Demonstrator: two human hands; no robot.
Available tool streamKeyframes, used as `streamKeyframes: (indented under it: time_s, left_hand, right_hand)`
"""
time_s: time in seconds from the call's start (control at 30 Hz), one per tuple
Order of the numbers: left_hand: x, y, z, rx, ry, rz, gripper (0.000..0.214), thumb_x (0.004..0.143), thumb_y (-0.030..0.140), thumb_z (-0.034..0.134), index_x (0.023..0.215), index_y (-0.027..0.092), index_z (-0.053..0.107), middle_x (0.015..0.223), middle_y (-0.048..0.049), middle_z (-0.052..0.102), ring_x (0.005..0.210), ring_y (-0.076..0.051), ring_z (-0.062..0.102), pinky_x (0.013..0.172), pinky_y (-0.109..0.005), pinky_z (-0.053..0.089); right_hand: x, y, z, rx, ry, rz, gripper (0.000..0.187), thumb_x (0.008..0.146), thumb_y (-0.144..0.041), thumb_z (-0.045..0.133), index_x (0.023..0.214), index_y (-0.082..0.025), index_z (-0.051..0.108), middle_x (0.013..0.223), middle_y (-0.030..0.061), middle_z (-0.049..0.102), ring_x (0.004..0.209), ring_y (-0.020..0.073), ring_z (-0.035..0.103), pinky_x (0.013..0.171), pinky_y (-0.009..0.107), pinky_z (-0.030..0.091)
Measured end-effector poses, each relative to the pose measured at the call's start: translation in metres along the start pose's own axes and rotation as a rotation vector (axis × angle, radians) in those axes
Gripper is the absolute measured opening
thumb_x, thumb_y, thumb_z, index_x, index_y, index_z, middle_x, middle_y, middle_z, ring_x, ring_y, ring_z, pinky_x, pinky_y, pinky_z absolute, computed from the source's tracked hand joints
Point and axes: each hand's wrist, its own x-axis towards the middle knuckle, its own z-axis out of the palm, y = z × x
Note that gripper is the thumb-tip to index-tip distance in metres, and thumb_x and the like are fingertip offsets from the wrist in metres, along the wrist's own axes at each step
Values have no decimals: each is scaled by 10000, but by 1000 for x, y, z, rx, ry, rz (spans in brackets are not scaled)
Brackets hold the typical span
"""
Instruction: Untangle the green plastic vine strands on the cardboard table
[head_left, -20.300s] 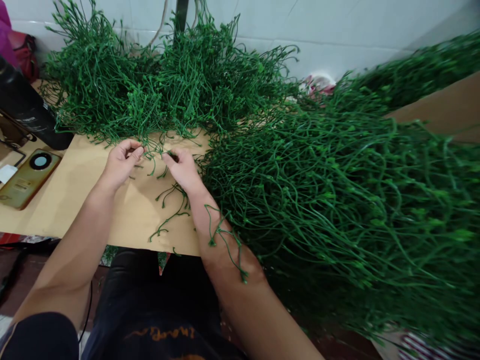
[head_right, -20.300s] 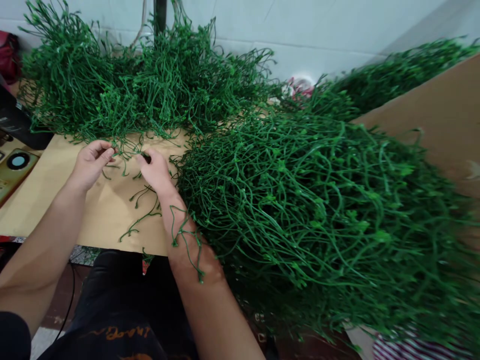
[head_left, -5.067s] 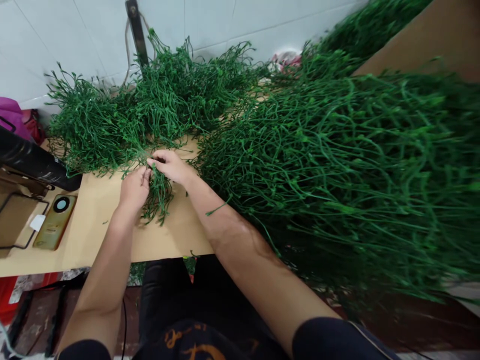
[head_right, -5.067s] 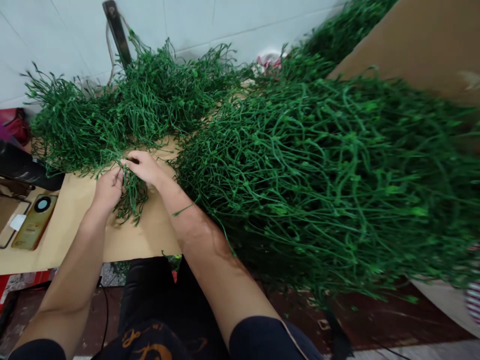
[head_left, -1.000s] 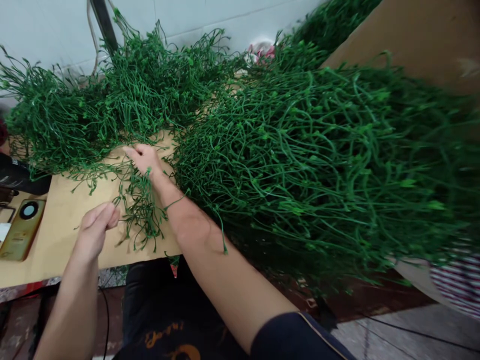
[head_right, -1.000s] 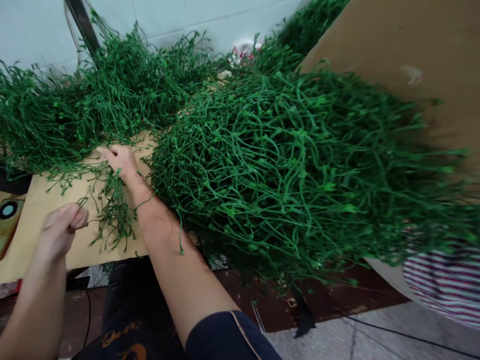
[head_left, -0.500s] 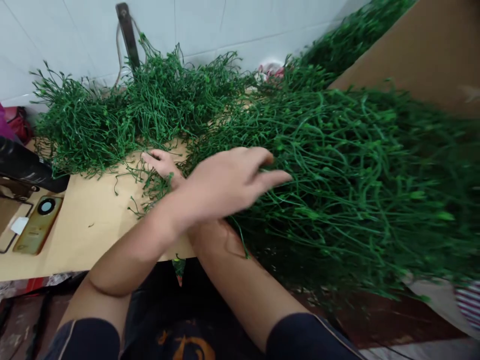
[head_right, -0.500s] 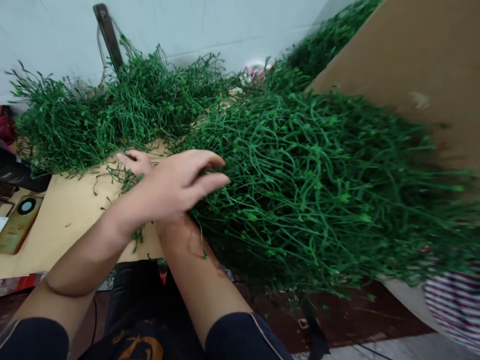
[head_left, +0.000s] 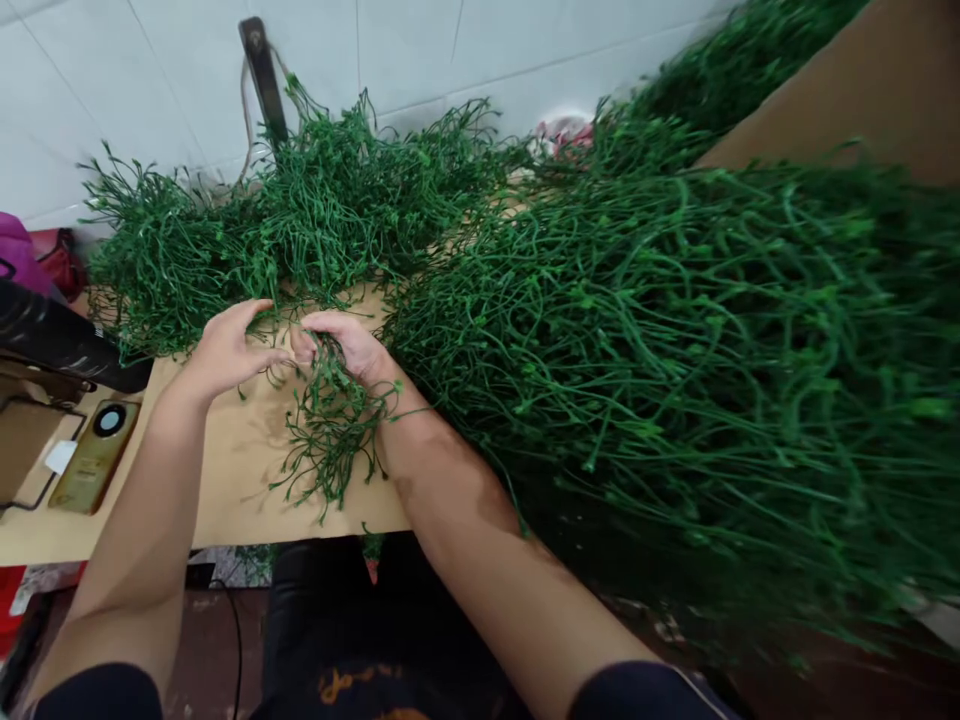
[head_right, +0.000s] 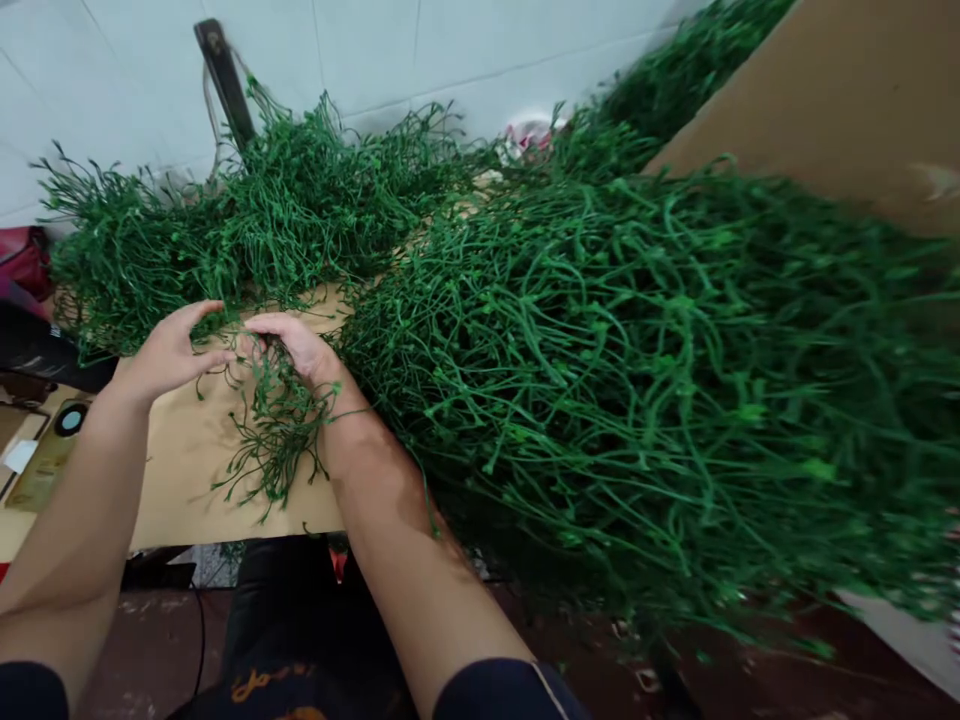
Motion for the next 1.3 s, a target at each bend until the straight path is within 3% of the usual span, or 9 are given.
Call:
streamKeyframes:
  time_s: [0.1,0.17,0.3,0.47,0.6,0.9,1.03,1.13,1.3]
  left_hand:
    - [2,-10,16,21,118,10,816,625,494,732,1317,148,475,1241,-133,511,1193,-296,471,1048,-445,370]
    - [5,-11,21,-3,203,35,658,667,457,709,1234,162,549,1174,-112,515,1142,-268,487,1019,-424,390]
    - [9,-17,13,-120,214,46,241,774,377,597,878,171,665,951,-53,565,957,-198,544,912,-366,446]
    - [3,-25,2,-234,289,-41,244,768,392,589,840,167,652,914,-45,594,888,-173,553,792,-294,471]
    - [5,-19,11,-94,216,-19,175,756,327,607,791,163,655,894,-45,590,882,-178,555,832,-330,464]
    - [-17,-12,19,89,381,-11,423,773,355,616,1156,182,566,1174,-101,500,1130,-255,492,1001,-400,409]
    - [-49,-32,29,192,248,-98,612,743,425,630,1271,148,491,1247,-151,451,1221,-312,430,1058,-458,358]
    - [-58,-56,39,211,72,-207,477,809,401,511,1196,126,559,1210,-168,508,1157,-318,488,1020,-474,389]
    - [-48,-90,38,106,161,-403,335,867,387,357,901,171,612,950,-112,620,950,-250,583,876,-372,464]
  right_hand:
    - [-2,-2,-1,63,-143,14,298,791,-295,509,521,-192,435,524,10,468,534,117,452,585,261,398]
    - [-3,-3,-1,80,-176,-17,322,804,-282,462,497,-190,432,504,16,454,517,118,437,591,270,398]
    - [-5,-3,-1,54,-114,-7,307,807,-242,425,509,-174,451,503,17,463,526,116,457,580,259,395]
    - [-7,-6,3,-27,-24,76,137,783,-195,511,703,-127,599,669,17,591,596,87,505,600,223,417]
    - [-7,-6,6,-93,-13,71,235,818,-359,588,826,-134,654,741,8,618,649,68,523,592,188,398]
    - [4,1,0,-120,343,13,318,862,-348,570,623,-139,552,535,-43,492,491,41,413,527,194,335]
    - [6,2,-2,17,340,-7,353,842,-448,577,657,-151,533,573,-39,497,488,35,428,495,185,339]
    - [6,0,-1,108,348,-31,414,827,-540,556,669,-161,506,575,-45,491,472,28,421,477,176,349]
    - [4,-7,0,210,349,-20,452,874,-565,463,677,-161,504,564,-41,488,465,37,426,475,177,371]
